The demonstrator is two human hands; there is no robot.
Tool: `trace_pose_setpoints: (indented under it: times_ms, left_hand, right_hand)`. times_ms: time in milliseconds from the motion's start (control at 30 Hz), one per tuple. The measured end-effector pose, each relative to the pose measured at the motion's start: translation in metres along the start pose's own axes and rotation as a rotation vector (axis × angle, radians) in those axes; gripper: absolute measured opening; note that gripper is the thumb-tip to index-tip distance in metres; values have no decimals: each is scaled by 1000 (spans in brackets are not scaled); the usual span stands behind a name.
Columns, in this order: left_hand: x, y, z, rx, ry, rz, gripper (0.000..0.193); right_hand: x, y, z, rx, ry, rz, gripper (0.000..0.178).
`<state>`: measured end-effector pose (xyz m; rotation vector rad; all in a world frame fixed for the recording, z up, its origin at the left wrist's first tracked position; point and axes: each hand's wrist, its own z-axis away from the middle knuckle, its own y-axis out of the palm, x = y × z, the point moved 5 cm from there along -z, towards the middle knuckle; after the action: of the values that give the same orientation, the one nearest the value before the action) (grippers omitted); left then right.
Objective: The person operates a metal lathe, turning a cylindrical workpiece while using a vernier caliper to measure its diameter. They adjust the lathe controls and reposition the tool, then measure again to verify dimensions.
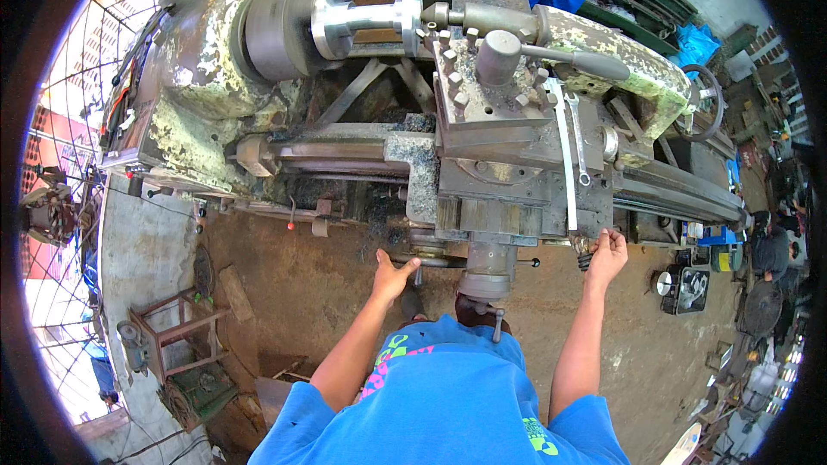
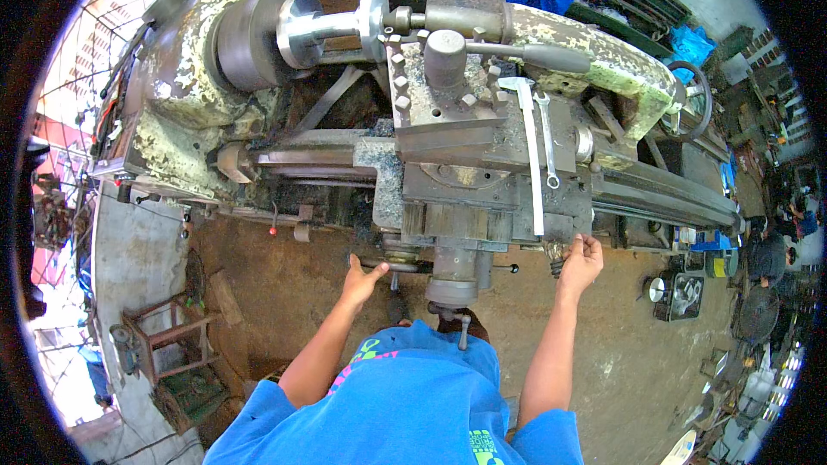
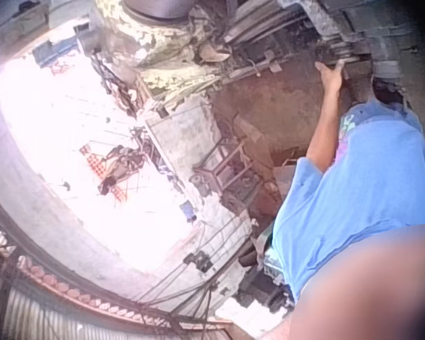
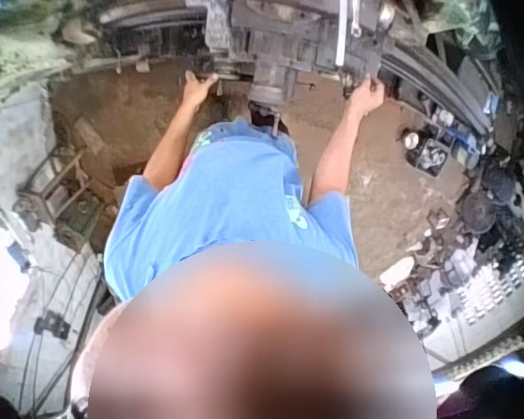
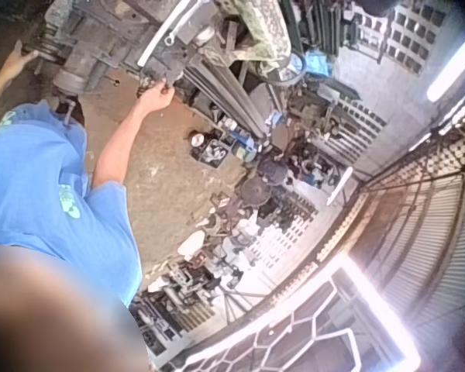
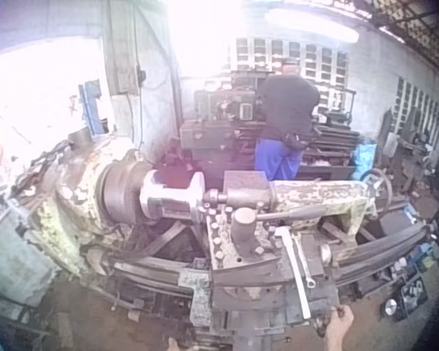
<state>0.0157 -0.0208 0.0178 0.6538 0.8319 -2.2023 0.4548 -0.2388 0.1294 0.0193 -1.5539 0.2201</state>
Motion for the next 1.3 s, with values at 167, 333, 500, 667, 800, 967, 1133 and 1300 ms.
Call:
trace_pose_setpoints:
  times_ms: [167, 333, 500, 667, 800, 967, 1133, 1300]
  left_hand:
    - [3, -1, -3, -16, 29, -9, 127]
    - [9, 0, -9, 15, 30, 38, 126]
    - [10, -2, -9, 11, 31, 45, 125]
    - [9, -3, -7, 47, 6, 129, 126]
    - [-1, -1, -3, 79, 7, 295, 124]
    - [-9, 8, 5, 35, -168, 385, 117]
    - [-15, 19, -2, -4, -259, 533, 78]
    - [-6, 22, -15, -78, -299, 551, 45]
  right_hand:
    - [1, 1, 1, -6, 4, -5, 5]
    - [-38, -21, -15, -69, 266, -283, 7]
    - [-164, -46, 13, -149, 647, -561, 10]
    - [-274, -25, 76, -43, 965, -297, 19]
    - [-291, -5, 96, -22, 1112, -283, 27]
    - [-291, 13, 89, 102, 1122, -500, 24]
    - [-295, 11, 84, -20, 1139, -505, 21]
    - [-280, 17, 85, 2, 1140, -594, 23]
